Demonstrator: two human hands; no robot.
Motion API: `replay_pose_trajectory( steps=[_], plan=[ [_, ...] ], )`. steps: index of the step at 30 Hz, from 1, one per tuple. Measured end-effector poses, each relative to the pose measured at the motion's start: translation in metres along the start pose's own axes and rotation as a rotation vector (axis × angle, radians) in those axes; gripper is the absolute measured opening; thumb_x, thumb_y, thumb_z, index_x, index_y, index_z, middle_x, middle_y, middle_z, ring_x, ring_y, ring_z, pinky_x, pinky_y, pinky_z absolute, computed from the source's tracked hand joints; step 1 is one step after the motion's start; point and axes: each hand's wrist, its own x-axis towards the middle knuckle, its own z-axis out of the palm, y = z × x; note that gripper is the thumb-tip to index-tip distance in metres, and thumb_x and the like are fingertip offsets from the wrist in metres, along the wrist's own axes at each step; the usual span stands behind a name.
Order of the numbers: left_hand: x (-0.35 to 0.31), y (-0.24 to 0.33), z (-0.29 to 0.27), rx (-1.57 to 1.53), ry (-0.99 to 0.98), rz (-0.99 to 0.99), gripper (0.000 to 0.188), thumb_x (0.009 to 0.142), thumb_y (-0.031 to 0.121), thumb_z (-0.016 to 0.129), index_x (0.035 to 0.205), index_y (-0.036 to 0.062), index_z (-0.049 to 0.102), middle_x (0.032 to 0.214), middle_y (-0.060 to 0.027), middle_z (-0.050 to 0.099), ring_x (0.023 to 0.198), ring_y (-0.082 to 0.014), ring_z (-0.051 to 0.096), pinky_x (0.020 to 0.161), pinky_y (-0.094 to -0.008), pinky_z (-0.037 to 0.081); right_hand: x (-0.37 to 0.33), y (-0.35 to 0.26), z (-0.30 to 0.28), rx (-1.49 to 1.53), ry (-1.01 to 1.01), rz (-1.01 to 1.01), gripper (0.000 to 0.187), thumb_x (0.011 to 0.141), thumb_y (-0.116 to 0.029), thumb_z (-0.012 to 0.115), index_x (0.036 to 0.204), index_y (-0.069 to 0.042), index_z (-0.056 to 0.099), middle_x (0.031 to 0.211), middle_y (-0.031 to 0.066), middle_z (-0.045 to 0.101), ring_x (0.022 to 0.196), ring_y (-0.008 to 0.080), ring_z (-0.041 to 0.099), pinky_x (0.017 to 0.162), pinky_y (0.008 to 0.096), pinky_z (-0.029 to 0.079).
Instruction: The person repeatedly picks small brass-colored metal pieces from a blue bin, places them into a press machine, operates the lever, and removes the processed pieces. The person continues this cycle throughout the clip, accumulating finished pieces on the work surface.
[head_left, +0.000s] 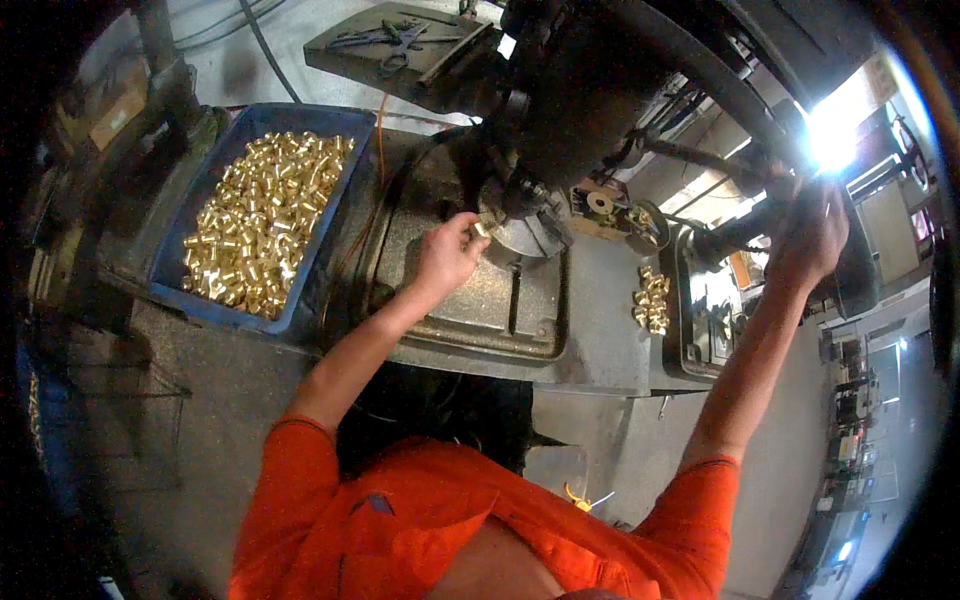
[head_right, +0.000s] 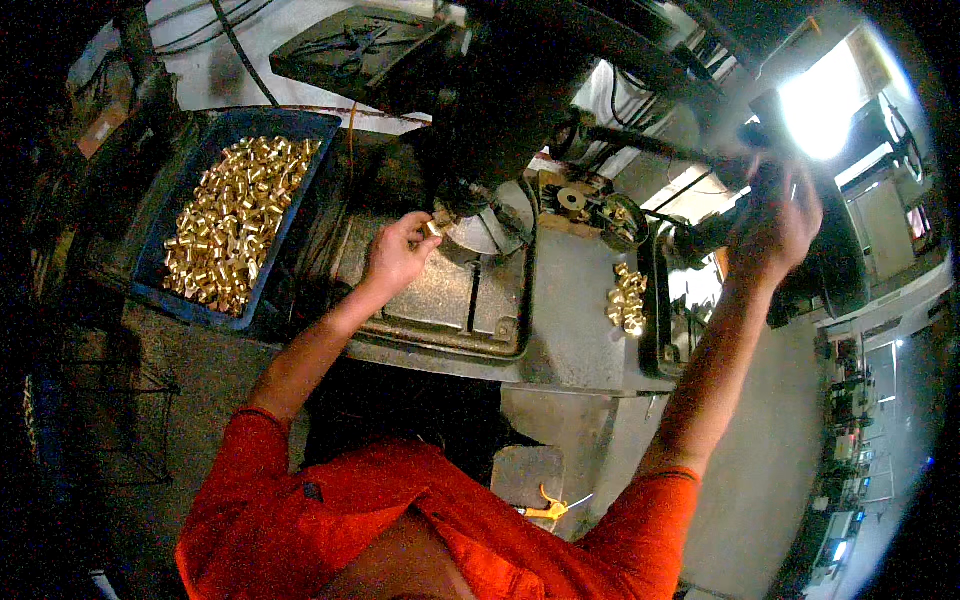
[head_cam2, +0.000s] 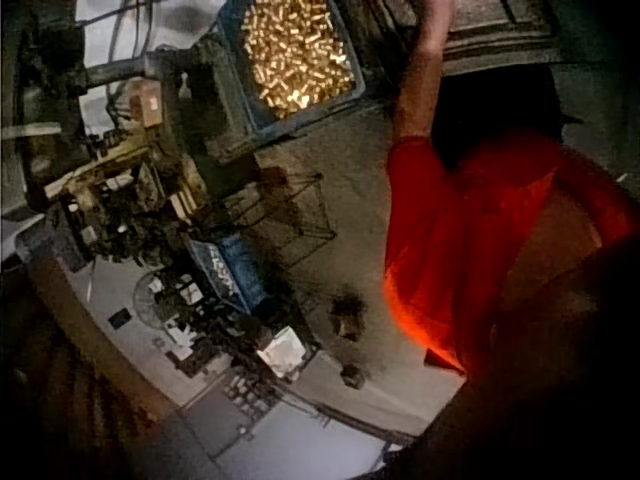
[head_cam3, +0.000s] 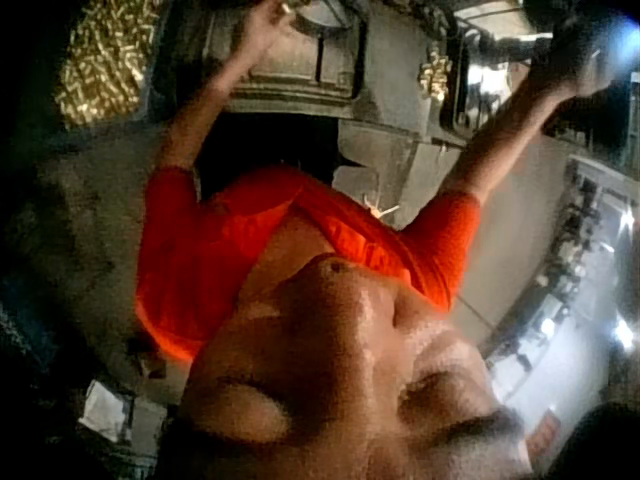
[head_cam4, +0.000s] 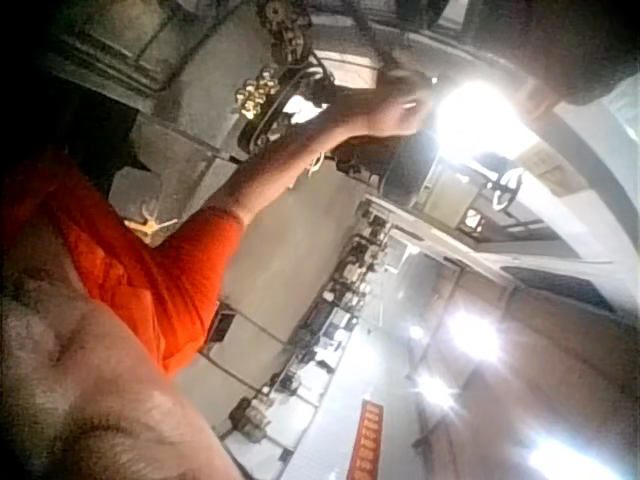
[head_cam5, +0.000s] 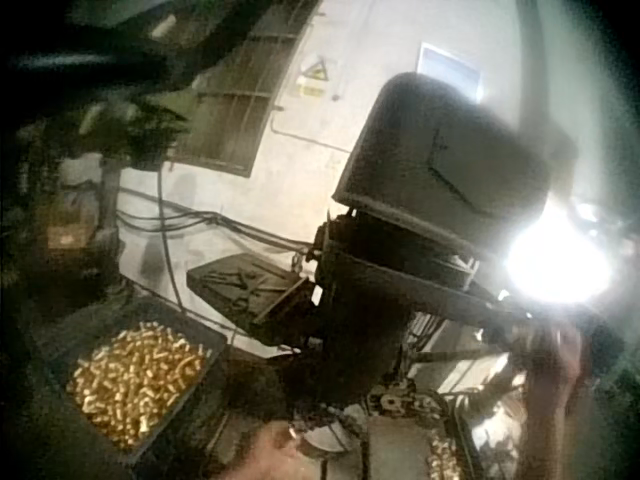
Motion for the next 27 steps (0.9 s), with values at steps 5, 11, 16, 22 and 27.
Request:
replay_pose_trajectory(
  steps=[5, 11, 16, 22, 27],
  plan=[
    [0.005, -0.008, -0.004, 0.354, -0.057, 0.499, 0.022, 0.067, 0.002, 0.062, 0.090, 0.0003, 0.061, 0.096, -0.0141, 0.061, 0.090, -0.0304, 0.057, 0.089, -0.0422, 0.041, 0.018, 0.002, -0.002, -0.564, -0.152, -0.166, 0.016, 0.086, -0.013, 0.048, 0.081, 0.000, 0.056, 0.081, 0.0130, 0.062, 0.076, 0.0229, 0.059, 0.071, 0.0325, 0.045],
    [0.006, -0.007, -0.008, 0.387, -0.089, 0.510, 0.023, 0.066, 0.001, 0.060, 0.089, -0.0012, 0.060, 0.096, -0.0157, 0.061, 0.089, -0.0294, 0.057, 0.088, -0.0414, 0.041, -0.074, 0.004, 0.005, -0.052, -0.079, -0.184, 0.023, 0.087, -0.007, 0.047, 0.065, -0.004, 0.038, 0.064, 0.0128, 0.053, 0.078, 0.0322, 0.061, 0.082, 0.0500, 0.044],
    [0.005, -0.010, -0.005, 0.415, -0.085, 0.528, 0.021, 0.067, 0.001, 0.060, 0.088, -0.0015, 0.060, 0.095, -0.0164, 0.061, 0.088, -0.0304, 0.057, 0.086, -0.0408, 0.042, -0.139, 0.017, 0.007, -0.038, 0.023, -0.238, 0.024, 0.081, 0.002, 0.041, 0.060, -0.006, 0.031, 0.062, 0.0128, 0.052, 0.077, 0.0307, 0.060, 0.087, 0.0536, 0.039],
    [0.007, -0.005, -0.003, 0.352, -0.094, 0.516, 0.021, 0.066, 0.000, 0.060, 0.087, -0.0008, 0.060, 0.091, -0.0158, 0.061, 0.087, -0.0318, 0.057, 0.083, -0.0401, 0.043, -0.180, 0.036, 0.012, 0.088, 0.094, -0.254, 0.023, 0.071, 0.010, 0.037, 0.060, -0.006, 0.024, 0.059, 0.0105, 0.044, 0.083, 0.0358, 0.057, 0.080, 0.0539, 0.042],
    [0.010, -0.004, -0.006, 0.341, -0.099, 0.523, 0.023, 0.065, 0.001, 0.062, 0.088, 0.0000, 0.060, 0.090, -0.0150, 0.061, 0.087, -0.0321, 0.056, 0.083, -0.0401, 0.042, -0.162, 0.018, 0.010, 0.031, 0.148, -0.114, 0.008, 0.069, 0.002, 0.045, 0.078, 0.001, 0.046, 0.085, 0.0188, 0.059, 0.089, 0.0337, 0.058, 0.086, 0.0454, 0.043]
  ],
)
